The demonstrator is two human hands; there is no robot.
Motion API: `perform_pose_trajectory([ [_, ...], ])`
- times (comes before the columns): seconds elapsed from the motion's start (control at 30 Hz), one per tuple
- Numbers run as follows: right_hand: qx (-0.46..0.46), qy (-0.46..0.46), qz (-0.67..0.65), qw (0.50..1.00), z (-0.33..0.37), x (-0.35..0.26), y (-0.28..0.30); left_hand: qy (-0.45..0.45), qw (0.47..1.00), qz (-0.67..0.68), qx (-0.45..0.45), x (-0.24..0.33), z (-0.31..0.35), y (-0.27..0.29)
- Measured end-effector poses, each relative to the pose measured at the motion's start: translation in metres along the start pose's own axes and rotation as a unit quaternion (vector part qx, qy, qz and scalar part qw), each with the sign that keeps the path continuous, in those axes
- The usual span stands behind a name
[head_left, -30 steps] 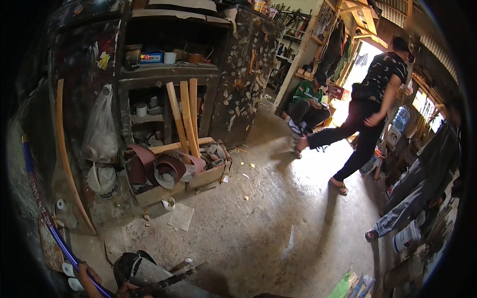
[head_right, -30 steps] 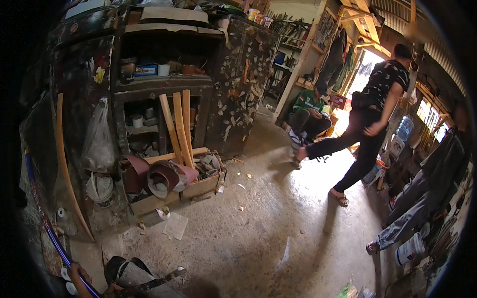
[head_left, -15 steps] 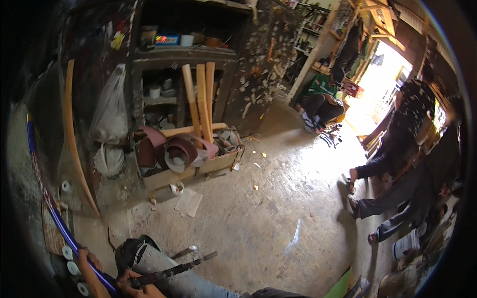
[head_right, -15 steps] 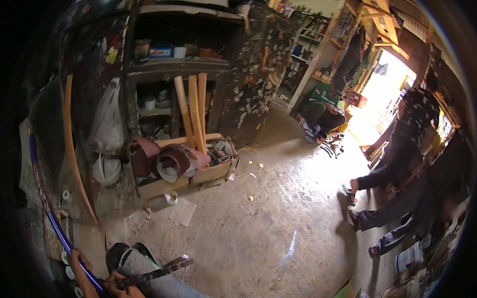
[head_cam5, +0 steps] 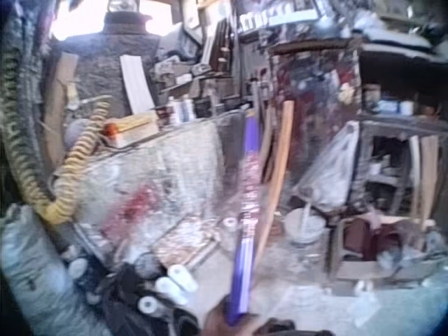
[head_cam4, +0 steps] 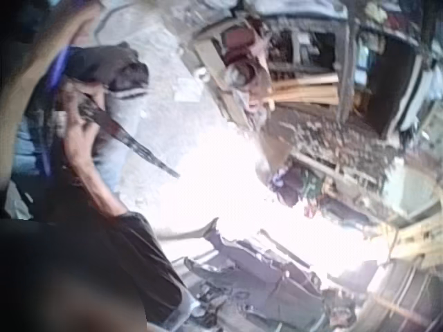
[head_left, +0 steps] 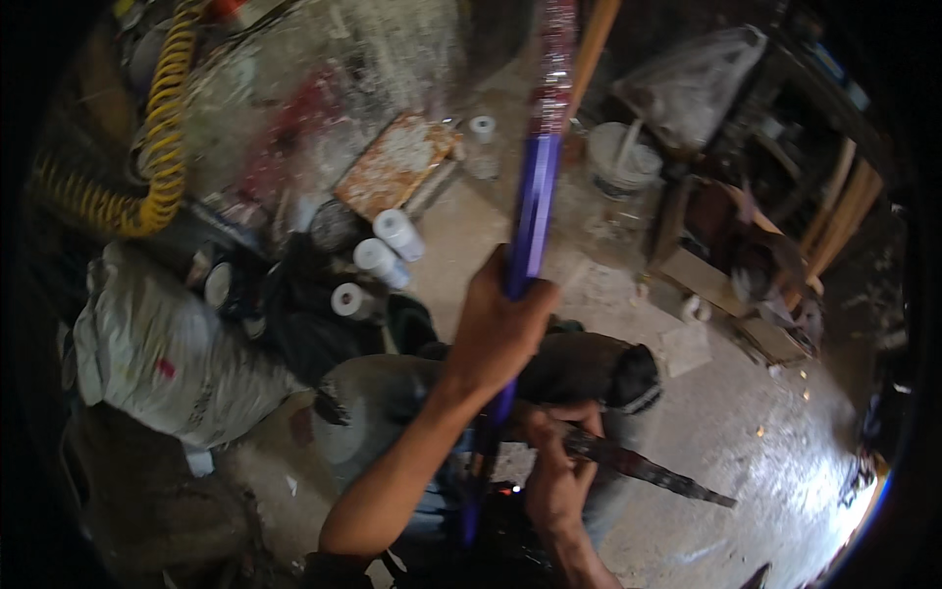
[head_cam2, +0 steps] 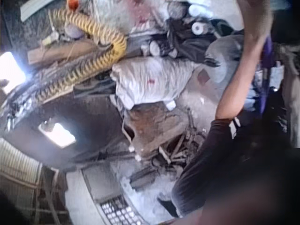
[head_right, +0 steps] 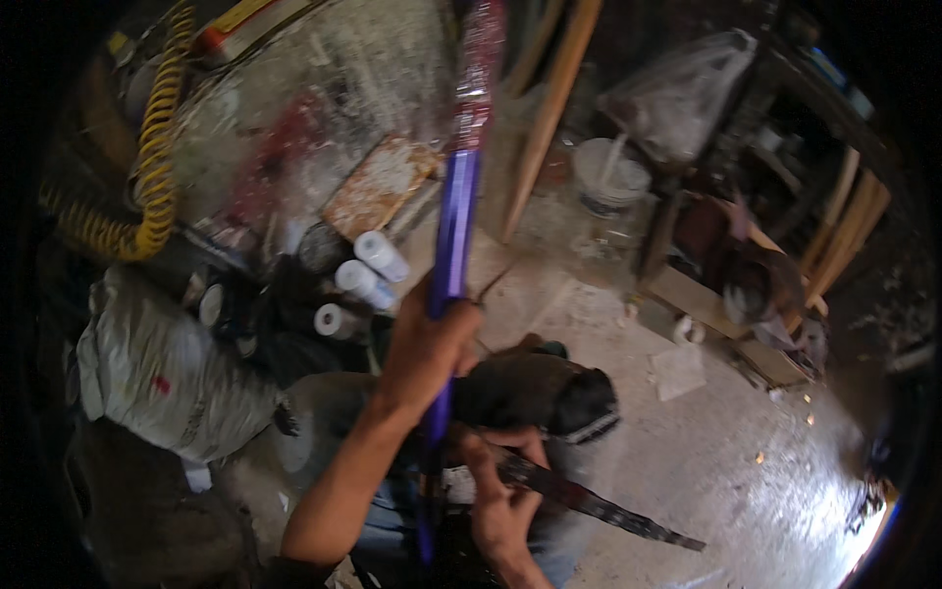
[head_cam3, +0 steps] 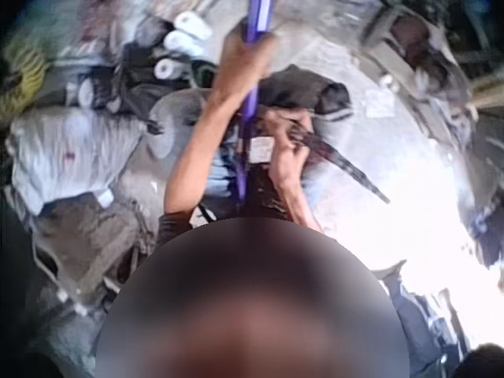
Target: The person sits on the floor and decorates a long purple pole with gold floral stickers. They peel stickers from a roll, place them on the pole, and smooth them down. The person also uses a small tool to adjust or press the stickers.
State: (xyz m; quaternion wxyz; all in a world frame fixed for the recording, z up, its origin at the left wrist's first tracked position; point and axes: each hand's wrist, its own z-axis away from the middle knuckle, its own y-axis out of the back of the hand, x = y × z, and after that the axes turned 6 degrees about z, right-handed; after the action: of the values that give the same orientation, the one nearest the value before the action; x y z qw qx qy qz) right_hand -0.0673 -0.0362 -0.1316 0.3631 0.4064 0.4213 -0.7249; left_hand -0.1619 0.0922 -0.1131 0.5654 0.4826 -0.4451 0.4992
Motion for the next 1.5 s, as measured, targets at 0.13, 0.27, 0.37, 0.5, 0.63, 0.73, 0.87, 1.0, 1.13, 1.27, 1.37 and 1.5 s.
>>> perform_pose_trajectory([
  [0.13, 0.002, -0.015, -0.04, 0.999, -0.005, 0.006, -0.017, 0.037, 0.987, 0.155, 0.0, 0.012, -0.003, 0.005],
  [0.27, 0.005, -0.003, -0.011, 1.0, -0.02, 0.022, -0.013, 0.03, 0.988, 0.148, 0.004, 0.002, -0.018, 0.001],
  [0.37, 0.012, -0.007, -0.026, 1.0, -0.026, 0.024, -0.016, 0.044, 0.988, 0.145, 0.004, -0.002, -0.022, 0.001],
  [0.5, 0.031, -0.022, -0.048, 0.998, -0.028, 0.017, -0.021, 0.042, 0.987, 0.154, -0.001, 0.003, -0.026, 0.0],
  [0.63, 0.021, -0.018, -0.046, 0.999, -0.031, 0.018, -0.02, 0.041, 0.987, 0.156, -0.002, 0.003, -0.03, -0.001],
  [0.73, 0.017, -0.015, -0.052, 0.998, -0.031, 0.022, -0.018, 0.053, 0.986, 0.161, -0.004, -0.001, -0.029, -0.001],
  [0.87, 0.02, -0.012, -0.058, 0.998, -0.027, 0.023, -0.018, 0.042, 0.987, 0.157, -0.002, -0.005, -0.025, -0.001],
  [1.0, 0.015, 0.003, -0.008, 1.0, -0.024, 0.018, -0.016, 0.047, 0.987, 0.152, -0.006, -0.004, -0.025, -0.002],
  [1.13, -0.002, -0.024, 0.0, 1.0, -0.021, 0.011, -0.01, 0.041, 0.986, 0.159, 0.007, -0.003, -0.022, -0.006],
  [1.27, -0.007, -0.042, 0.019, 0.999, -0.017, 0.006, -0.007, 0.042, 0.987, 0.153, 0.007, -0.001, -0.02, -0.007],
  [1.37, -0.004, -0.044, 0.023, 0.999, -0.014, 0.003, -0.006, 0.043, 0.989, 0.144, 0.008, 0.001, -0.017, -0.008],
  [1.5, 0.012, -0.019, 0.028, 0.999, -0.011, 0.005, -0.003, 0.046, 0.989, 0.139, 0.015, 0.0, -0.015, -0.011],
])
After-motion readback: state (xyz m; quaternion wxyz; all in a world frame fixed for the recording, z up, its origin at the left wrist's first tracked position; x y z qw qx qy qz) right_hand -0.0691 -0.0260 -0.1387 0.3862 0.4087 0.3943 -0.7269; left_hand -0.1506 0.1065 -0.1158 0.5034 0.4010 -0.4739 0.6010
